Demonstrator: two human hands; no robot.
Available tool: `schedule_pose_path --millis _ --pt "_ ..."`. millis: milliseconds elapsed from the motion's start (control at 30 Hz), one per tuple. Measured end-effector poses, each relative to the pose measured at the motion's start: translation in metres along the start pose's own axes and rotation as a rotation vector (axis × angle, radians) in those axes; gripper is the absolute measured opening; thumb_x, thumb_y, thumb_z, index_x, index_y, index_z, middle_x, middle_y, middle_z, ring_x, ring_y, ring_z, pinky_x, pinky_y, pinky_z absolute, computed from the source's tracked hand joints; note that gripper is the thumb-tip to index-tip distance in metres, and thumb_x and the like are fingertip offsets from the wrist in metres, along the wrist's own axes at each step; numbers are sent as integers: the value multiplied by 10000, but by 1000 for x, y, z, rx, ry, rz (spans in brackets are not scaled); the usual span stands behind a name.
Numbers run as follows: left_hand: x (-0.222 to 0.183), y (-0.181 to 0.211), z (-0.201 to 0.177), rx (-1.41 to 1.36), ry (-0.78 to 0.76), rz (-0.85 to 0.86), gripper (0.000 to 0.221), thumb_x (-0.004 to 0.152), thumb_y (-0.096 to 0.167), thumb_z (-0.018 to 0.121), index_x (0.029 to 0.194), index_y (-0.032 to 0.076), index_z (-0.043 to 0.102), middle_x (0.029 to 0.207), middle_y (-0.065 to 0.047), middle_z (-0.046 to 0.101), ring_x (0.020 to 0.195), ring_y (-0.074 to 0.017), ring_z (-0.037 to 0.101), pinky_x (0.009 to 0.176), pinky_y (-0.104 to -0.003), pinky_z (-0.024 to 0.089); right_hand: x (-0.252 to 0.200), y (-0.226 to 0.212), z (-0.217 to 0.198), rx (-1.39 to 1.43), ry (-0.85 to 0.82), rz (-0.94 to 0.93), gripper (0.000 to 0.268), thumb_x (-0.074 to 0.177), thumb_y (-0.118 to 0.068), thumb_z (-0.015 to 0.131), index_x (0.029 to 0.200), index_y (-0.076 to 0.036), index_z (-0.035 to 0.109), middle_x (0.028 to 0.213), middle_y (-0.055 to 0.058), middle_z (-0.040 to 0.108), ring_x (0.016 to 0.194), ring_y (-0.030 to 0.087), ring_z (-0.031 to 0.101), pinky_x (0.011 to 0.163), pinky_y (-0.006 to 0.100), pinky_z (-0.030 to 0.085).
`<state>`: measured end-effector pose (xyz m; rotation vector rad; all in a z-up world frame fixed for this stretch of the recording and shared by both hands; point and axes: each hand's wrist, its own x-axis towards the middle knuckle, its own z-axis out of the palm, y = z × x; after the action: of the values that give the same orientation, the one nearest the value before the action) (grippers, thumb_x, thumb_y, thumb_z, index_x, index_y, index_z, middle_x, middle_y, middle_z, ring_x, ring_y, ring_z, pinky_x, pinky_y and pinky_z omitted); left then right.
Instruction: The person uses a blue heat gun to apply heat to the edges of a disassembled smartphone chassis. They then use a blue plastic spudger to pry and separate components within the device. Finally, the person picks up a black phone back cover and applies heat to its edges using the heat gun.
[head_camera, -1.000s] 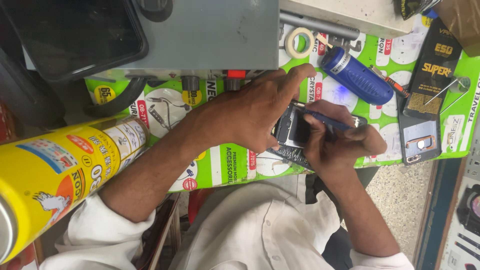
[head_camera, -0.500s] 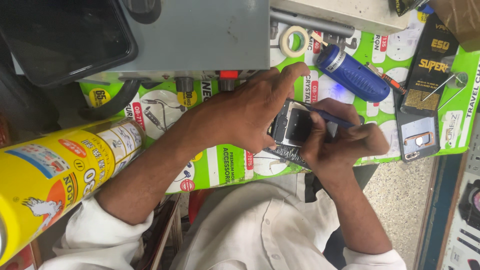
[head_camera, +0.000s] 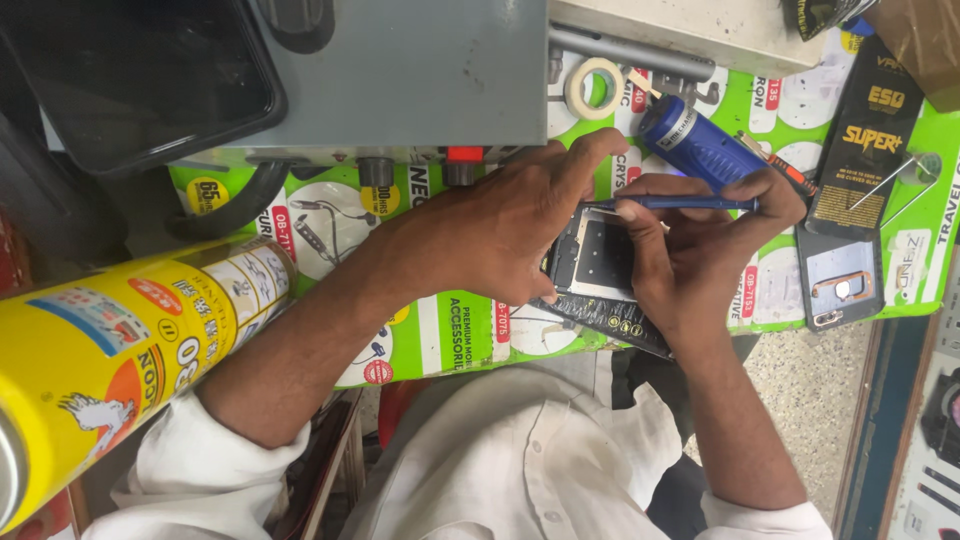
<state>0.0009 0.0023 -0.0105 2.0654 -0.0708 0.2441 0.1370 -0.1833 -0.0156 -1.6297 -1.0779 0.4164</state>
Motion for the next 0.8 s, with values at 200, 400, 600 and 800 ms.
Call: schedule_pose_path --millis 200,400,600,800 --pt "-1 1 0 19 -6 -24 1297 522 107 1000 1503 39 155 1184 -256 620 1194 -443 583 987 -476 485 -9 3 1 -3 22 -18 583 1145 163 641 1284 -154 172 1165 184 521 1043 196 635 954 293 589" --pt "-1 0 0 44 12 1 1293 516 111 995 1503 37 164 1129 -246 634 1167 -433 589 975 -484 477 -6 2 6 -102 -10 -117 560 1096 159 593 1230 -139 138 1160 267 585 1008 253 669 910 304 589" --pt "-1 0 0 26 -13 -15 1269 540 91 974 1509 35 157 1089 -222 657 1174 -442 594 981 -494 479 -6 -1 7 -198 -51 -163 585 960 160 580 1156 -99 93 1067 303 511 930 299 674 832 362 574" --pt "-2 -3 2 71 -1 9 1283 516 131 999 1497 34 177 1079 -229 631 1123 -433 597 971 -495 474 -13 -5 0 -185 -167 -200 543 1043 140 583 1092 -121 111 1100 255 625 939 268 679 847 287 556"
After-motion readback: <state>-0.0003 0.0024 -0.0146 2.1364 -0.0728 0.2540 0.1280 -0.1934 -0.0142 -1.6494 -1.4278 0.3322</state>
